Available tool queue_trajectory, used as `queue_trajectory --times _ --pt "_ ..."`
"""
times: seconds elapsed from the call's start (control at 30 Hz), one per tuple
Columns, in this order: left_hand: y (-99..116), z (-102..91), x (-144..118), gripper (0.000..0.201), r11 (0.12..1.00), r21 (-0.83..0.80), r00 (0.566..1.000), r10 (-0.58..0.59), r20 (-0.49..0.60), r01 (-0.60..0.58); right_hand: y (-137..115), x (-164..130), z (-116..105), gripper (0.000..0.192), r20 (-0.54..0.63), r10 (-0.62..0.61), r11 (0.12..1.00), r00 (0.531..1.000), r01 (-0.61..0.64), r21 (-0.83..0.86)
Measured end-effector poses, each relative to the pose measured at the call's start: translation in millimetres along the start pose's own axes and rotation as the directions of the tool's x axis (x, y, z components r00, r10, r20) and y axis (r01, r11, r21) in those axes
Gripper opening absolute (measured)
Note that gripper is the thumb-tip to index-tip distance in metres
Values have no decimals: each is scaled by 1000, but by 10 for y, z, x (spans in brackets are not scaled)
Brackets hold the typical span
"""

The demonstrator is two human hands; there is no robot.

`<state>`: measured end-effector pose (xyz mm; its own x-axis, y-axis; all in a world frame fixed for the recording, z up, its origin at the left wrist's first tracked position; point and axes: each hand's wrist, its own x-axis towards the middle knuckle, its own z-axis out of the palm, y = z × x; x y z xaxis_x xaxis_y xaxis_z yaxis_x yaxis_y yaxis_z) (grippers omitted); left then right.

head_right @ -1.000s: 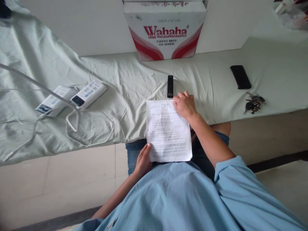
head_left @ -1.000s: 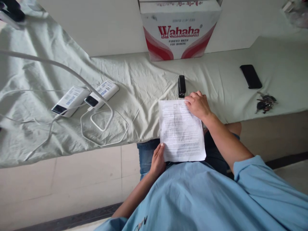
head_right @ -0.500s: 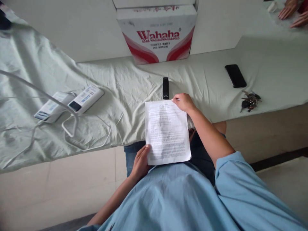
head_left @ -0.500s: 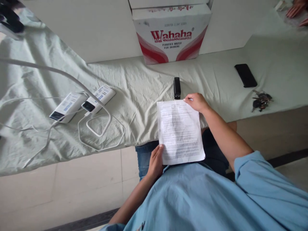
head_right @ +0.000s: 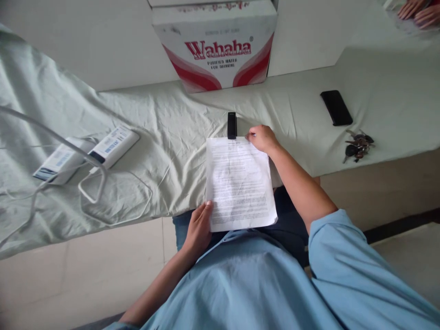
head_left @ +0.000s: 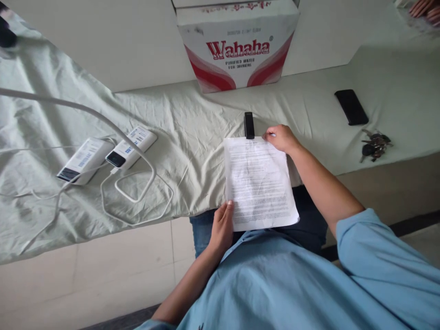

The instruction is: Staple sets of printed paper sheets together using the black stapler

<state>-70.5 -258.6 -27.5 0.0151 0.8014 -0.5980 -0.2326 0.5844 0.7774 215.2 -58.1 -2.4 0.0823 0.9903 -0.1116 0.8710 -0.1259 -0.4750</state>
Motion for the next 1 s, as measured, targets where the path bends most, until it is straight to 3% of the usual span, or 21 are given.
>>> queue_trajectory --times 0.13,0.23,0.33,0.43,0.6,0.77,0.9,0.93,1.0 --pt "22 38 39 56 998 59 998 19 66 -23 -15 -80 -30 26 -110 -69 992 991 56 -117" --pt "26 49 50 56 996 88 998 27 54 -31 -123 -229 -23 45 -217 -255 959 942 218 -181" --pt "15 36 55 51 998 68 1000 6 28 -8 -224 -364 65 60 -166 -448 890 879 419 -182" --pt "3 17 61 47 999 44 1000 -13 7 13 -251 -422 201 67 -88 -521 849 849 506 -150" --pt "3 50 78 58 984 164 997 67 46 -74 -250 -406 275 66 -78 -477 873 875 461 -159" --pt "-29 57 87 58 989 103 993 103 57 -109 -306 -513 187 62 -89 -442 896 892 436 -77" --pt "-108 -117 9 61 986 119 993 113 46 -117 -392 -1044 -64 36 -304 -261 915 916 335 226" --pt "-132 -177 -28 62 984 135 993 114 25 -116 -419 -1261 -169 32 -293 -208 886 933 307 348" --pt "-180 -288 -112 62 980 167 993 112 -24 -107 -484 -1755 -406 29 -156 -166 778 974 226 585"
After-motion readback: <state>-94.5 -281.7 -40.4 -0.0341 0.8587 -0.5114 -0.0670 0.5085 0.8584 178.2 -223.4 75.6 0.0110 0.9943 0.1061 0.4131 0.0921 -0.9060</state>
